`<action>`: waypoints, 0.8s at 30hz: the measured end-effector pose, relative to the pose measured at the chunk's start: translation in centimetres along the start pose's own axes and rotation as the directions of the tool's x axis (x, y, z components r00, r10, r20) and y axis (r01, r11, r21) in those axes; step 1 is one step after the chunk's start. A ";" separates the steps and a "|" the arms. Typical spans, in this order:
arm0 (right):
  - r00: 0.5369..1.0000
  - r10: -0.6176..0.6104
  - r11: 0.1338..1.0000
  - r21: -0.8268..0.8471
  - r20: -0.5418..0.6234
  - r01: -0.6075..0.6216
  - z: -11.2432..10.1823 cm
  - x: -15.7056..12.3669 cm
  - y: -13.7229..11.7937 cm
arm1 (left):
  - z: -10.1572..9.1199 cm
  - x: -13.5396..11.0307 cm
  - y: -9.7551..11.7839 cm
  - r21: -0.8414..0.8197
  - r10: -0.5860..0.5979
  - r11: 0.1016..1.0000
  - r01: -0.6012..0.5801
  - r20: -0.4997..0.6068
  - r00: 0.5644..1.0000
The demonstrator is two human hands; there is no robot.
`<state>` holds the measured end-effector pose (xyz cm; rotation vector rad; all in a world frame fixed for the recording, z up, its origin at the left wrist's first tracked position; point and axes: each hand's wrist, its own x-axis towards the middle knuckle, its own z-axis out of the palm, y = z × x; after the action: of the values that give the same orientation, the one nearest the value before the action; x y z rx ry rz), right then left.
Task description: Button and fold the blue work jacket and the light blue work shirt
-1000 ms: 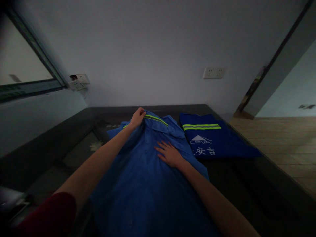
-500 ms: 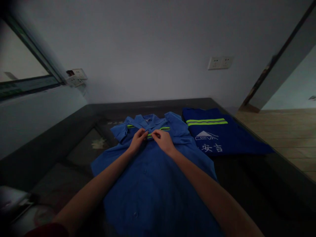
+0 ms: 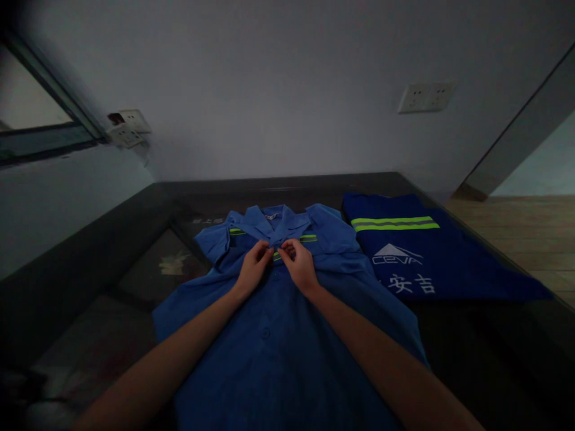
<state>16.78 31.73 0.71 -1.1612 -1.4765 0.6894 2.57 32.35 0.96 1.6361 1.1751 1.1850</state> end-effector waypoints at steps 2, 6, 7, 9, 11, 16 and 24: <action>1.000 0.006 1.000 -0.002 0.001 -0.006 -0.1 -0.1 0.1 | 0.0 -0.1 -0.1 0.023 -0.001 1.000 0.001 -0.001 1.000; 1.000 -0.003 1.000 -0.017 0.021 0.003 -0.2 -0.2 0.2 | 0.0 -0.1 -0.4 0.054 -0.007 0.999 0.007 0.002 1.000; 1.000 -0.009 0.999 -0.033 0.028 0.010 -0.2 -0.2 0.2 | 0.0 -0.1 -0.5 0.065 -0.004 0.998 0.004 0.004 1.000; 0.999 -0.028 0.996 -0.081 0.046 0.032 -0.2 -0.3 0.2 | 0.0 -0.2 -0.5 0.082 0.004 0.997 -0.005 0.011 1.000; 0.998 -0.039 0.992 -0.119 0.054 0.045 -0.2 -0.3 0.1 | 0.0 -0.2 -0.3 0.095 0.021 0.995 -0.023 0.018 1.000; 0.998 -0.040 0.984 -0.170 0.058 0.049 -0.1 -0.3 0.2 | -0.1 -0.3 0.1 0.145 0.073 0.986 -0.077 0.033 0.997; 0.996 -0.015 0.984 -0.173 0.088 0.030 -0.2 -0.4 0.5 | -0.1 -0.3 0.5 0.183 0.137 0.973 -0.142 0.040 0.990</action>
<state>17.09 31.51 0.11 -1.2587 -1.6466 0.6104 2.53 31.92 1.38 1.8957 1.1991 1.1645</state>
